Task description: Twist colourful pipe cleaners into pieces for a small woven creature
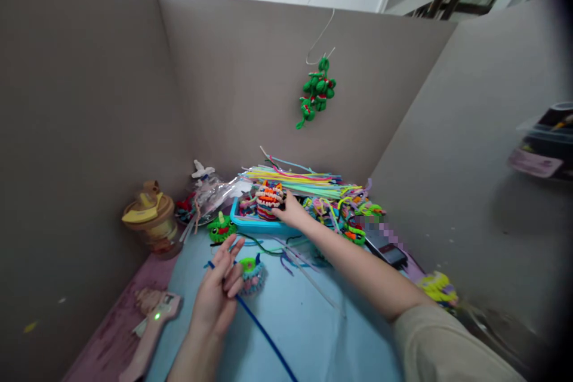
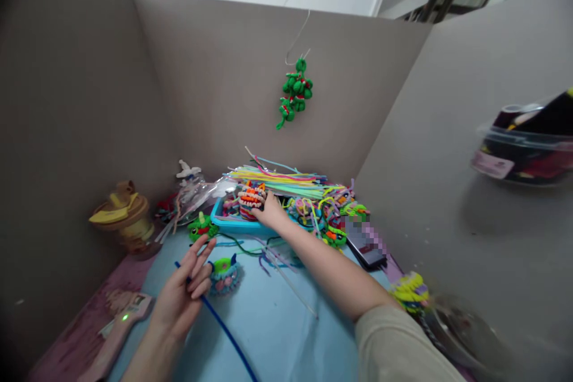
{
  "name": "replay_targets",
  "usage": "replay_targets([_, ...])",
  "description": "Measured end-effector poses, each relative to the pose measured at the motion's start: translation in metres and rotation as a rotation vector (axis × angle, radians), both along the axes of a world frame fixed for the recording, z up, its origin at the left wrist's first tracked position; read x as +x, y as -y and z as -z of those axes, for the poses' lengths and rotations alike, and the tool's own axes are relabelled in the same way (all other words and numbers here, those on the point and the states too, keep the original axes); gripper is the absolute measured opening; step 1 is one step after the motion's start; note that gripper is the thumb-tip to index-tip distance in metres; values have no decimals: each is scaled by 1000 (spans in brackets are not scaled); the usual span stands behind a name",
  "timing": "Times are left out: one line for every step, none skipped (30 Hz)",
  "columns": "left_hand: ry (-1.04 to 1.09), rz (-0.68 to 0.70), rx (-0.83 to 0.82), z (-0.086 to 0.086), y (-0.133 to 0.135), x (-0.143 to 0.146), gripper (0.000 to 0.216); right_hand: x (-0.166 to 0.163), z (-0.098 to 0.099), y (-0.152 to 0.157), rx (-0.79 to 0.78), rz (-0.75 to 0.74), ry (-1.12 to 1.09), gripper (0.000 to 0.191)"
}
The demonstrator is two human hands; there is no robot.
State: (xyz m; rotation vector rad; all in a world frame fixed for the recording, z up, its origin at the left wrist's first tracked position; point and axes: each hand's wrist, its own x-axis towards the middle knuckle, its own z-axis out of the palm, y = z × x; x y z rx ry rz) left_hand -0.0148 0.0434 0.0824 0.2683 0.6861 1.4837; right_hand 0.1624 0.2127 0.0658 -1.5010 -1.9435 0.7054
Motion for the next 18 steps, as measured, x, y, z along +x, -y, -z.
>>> replay_targets([37, -10, 2, 1, -1, -2, 24, 0, -6, 8, 52, 32, 11, 68])
replay_targets([77, -27, 10, 2, -2, -5, 22, -2, -11, 18, 123, 51, 10, 65])
replay_targets([114, -56, 23, 2, -3, -8, 23, -5, -16, 31, 192, 29, -13, 59])
replay_targets([146, -92, 39, 2, -4, -10, 26, -10, -19, 46, 230, -48, -55, 50])
replay_targets([168, -133, 54, 2, -4, -13, 30, -16, -20, 63, 209, -176, -102, 40])
replay_targets([184, -175, 68, 1, -4, -15, 33, -23, -21, 79, 128, -322, -140, 33])
replay_targets([193, -207, 81, 1, -4, -16, 35, -29, -20, 93, -20, -497, -161, 31])
replay_targets([200, -233, 91, 0, -4, -17, 37, -35, -18, 105, -173, -660, -181, 35])
replay_targets([209, -249, 99, -1, -4, -17, 38, -41, -16, 114, -296, -795, -193, 43])
replay_targets([219, -259, 104, -1, -5, -17, 38, -46, -14, 119, -375, -863, -196, 48])
replay_targets([233, -266, 106, -2, -5, -17, 38, -50, -12, 121, -414, -877, -191, 50])
replay_targets([249, -267, 105, -3, -5, -16, 37, -53, -10, 121, -438, -872, -190, 50])
replay_targets([261, -270, 102, -3, -5, -16, 37, -56, -9, 119, -472, -868, -198, 46])
replay_targets([266, -277, 95, -3, -6, -16, 35, -59, -9, 115, -516, -863, -208, 42])
replay_targets([255, -287, 84, -2, -6, -16, 32, -61, -8, 110, -561, -854, -224, 39])
replay_targets([219, -313, 71, -1, -6, -16, 27, -64, -8, 105, -604, -842, -245, 38])
replay_targets([162, -346, 52, 2, -5, -17, 22, -67, -8, 101, -642, -828, -274, 37])
replay_targets([95, -387, 35, 5, -5, -17, 22, -70, -8, 96, -675, -811, -308, 38])
